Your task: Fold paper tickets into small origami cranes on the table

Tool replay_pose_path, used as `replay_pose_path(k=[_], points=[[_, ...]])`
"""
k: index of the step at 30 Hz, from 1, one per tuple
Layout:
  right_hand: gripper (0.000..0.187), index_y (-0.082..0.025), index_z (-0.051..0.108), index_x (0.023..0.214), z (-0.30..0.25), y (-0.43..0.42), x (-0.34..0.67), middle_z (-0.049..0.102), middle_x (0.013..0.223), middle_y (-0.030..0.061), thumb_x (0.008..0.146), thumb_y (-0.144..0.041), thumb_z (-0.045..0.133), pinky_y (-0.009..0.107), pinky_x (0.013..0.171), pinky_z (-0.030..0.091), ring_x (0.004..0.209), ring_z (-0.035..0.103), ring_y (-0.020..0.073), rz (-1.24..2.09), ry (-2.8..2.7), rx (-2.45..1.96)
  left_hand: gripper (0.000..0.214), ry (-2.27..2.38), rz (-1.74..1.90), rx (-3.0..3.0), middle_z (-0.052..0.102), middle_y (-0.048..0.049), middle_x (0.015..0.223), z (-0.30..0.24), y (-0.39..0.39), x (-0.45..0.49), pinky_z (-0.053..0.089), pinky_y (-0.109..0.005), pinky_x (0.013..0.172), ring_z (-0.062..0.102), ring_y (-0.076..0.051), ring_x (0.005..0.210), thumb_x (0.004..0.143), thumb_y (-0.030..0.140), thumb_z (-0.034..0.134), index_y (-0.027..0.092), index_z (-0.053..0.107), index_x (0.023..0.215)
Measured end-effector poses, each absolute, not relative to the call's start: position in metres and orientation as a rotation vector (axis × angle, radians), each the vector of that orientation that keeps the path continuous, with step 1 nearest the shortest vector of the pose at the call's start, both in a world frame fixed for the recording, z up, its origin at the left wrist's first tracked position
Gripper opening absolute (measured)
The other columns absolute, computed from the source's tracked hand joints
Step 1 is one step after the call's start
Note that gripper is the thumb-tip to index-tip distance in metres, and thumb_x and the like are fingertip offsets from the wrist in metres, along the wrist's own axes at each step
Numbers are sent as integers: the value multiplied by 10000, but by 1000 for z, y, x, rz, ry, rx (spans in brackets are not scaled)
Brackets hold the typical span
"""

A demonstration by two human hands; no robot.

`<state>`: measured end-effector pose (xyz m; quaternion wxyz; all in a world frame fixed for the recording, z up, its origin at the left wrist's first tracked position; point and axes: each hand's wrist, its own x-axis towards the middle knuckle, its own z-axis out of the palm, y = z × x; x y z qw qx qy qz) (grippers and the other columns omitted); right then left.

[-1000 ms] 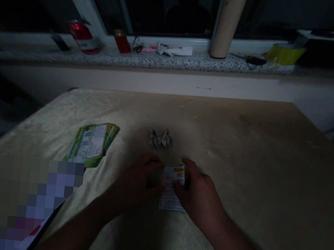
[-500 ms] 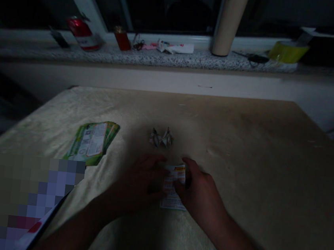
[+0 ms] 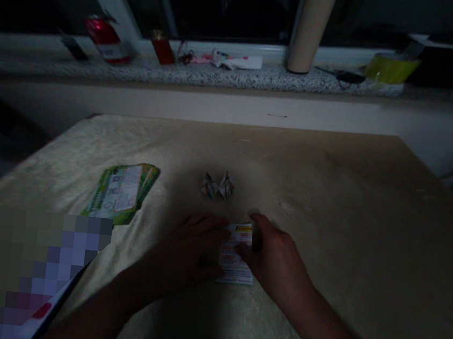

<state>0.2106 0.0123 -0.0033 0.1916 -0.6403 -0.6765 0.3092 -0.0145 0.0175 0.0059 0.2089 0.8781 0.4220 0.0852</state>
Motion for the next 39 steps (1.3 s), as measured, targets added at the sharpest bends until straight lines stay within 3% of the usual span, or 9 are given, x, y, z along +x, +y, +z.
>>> replay_pose_path(k=[4,10,13,17,20,24,30,35,39], points=[[528,-218,595,1321,-8,16,225,671,689,-37,814,-276,730,309,611,497,610,657,183,906,-1906,-1775,563,1163,233,2437,525,-45,1512,7,15,-15,352,-512,1136,445,-305,1374,842,409,791,318,599,1364],[299,-251,647,1127,-13,18,237,607,629,-57,837,-283,712,283,525,460,514,591,151,1012,-1867,-1699,478,1148,176,2468,479,-55,1539,9,13,-12,350,-561,1134,428,-334,1390,880,354,755,354,626,1341],[296,-260,629,1121,-14,18,237,576,624,-73,837,-282,711,271,477,442,455,541,128,1057,-1816,-1692,443,1124,155,2507,425,-69,1585,7,10,-12,345,-562,1143,391,-340,1430,918,336,712,353,621,1351],[340,-256,602,1139,-14,20,236,541,613,-85,820,-277,718,253,428,411,430,513,117,1097,-1750,-1690,337,1011,173,2564,460,-29,1569,6,6,-10,360,-502,1148,408,-276,1429,1036,312,521,375,614,1354],[222,-249,589,1014,-14,21,236,517,587,-96,822,-276,696,237,399,380,387,489,100,1118,-1696,-1717,338,977,192,2571,505,-16,1532,6,5,-9,380,-485,1130,448,-260,1396,1067,322,437,389,627,1338],[203,-238,507,792,-15,24,234,517,537,-95,809,-292,702,220,378,348,350,483,90,1128,-1644,-1751,337,981,185,2562,516,-7,1524,4,5,-8,380,-467,1133,461,-252,1384,1064,323,451,393,629,1341],[273,-233,472,696,-19,38,233,486,473,-81,838,-338,679,226,405,356,364,490,106,968,-1624,-1749,337,999,223,2542,529,-9,1504,1,4,-9,379,-474,1127,470,-255,1374,1054,314,478,412,640,1334],[299,-221,541,729,-20,40,238,539,570,-44,824,-442,718,242,466,378,480,498,121,879,-1626,-1694,341,1012,230,2489,515,2,1520,5,6,-9,367,-469,1140,458,-242,1386,1028,292,540,422,645,1325],[337,-219,578,730,-21,32,242,562,595,-47,711,-439,832,246,494,367,536,519,137,962,-1818,-1683,365,1013,227,2480,503,4,1534,2,7,-8,367,-486,1133,442,-254,1399,1003,284,587,435,637,1332]])
